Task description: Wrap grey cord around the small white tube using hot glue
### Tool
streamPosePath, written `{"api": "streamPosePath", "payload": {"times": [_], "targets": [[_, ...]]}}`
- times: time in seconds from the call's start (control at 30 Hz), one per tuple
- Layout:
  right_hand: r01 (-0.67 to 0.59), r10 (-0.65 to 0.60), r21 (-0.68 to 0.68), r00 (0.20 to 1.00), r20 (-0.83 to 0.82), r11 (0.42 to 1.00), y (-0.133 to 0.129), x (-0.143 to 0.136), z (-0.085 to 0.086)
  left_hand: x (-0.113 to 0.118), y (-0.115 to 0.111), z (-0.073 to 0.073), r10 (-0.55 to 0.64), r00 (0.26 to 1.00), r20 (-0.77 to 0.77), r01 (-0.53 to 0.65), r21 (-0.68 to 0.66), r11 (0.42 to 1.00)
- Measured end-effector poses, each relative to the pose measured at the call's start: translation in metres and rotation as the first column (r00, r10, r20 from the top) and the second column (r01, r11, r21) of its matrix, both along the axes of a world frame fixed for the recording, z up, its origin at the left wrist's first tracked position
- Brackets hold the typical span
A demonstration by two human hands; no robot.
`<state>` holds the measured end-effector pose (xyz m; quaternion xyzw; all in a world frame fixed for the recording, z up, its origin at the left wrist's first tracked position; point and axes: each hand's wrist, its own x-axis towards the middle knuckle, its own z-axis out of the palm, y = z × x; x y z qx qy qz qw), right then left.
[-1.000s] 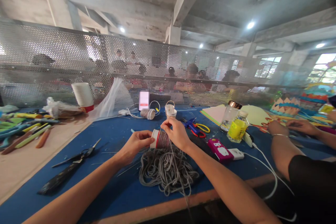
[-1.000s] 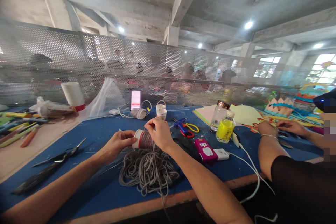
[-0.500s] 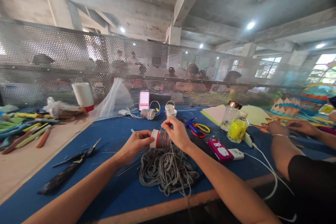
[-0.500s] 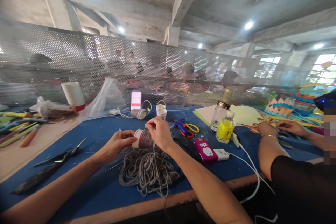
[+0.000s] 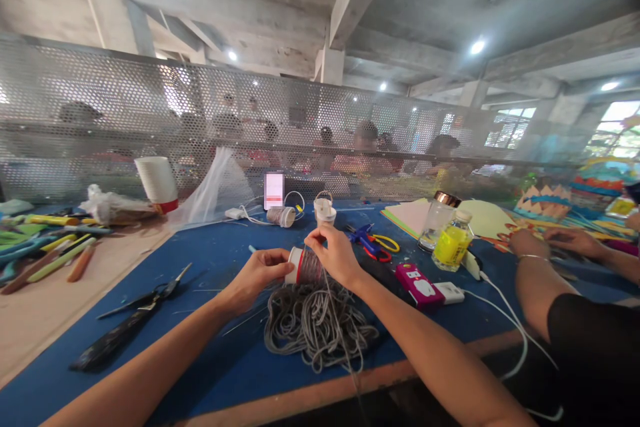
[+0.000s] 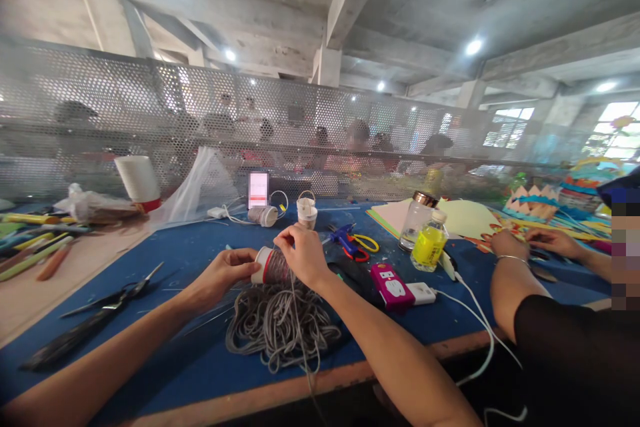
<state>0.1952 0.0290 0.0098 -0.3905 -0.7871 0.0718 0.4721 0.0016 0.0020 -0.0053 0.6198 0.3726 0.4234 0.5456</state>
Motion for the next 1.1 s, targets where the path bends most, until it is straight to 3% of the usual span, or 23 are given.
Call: {"api": "streamPosePath", "payload": {"times": [1.1], "targets": [[0.024, -0.021, -0.046, 0.998, 0.060, 0.999, 0.007, 0.000, -0.011, -0.002, 0.001, -0.004, -0.024, 0.999, -0.022, 0.024, 0.019, 1.000]]}}
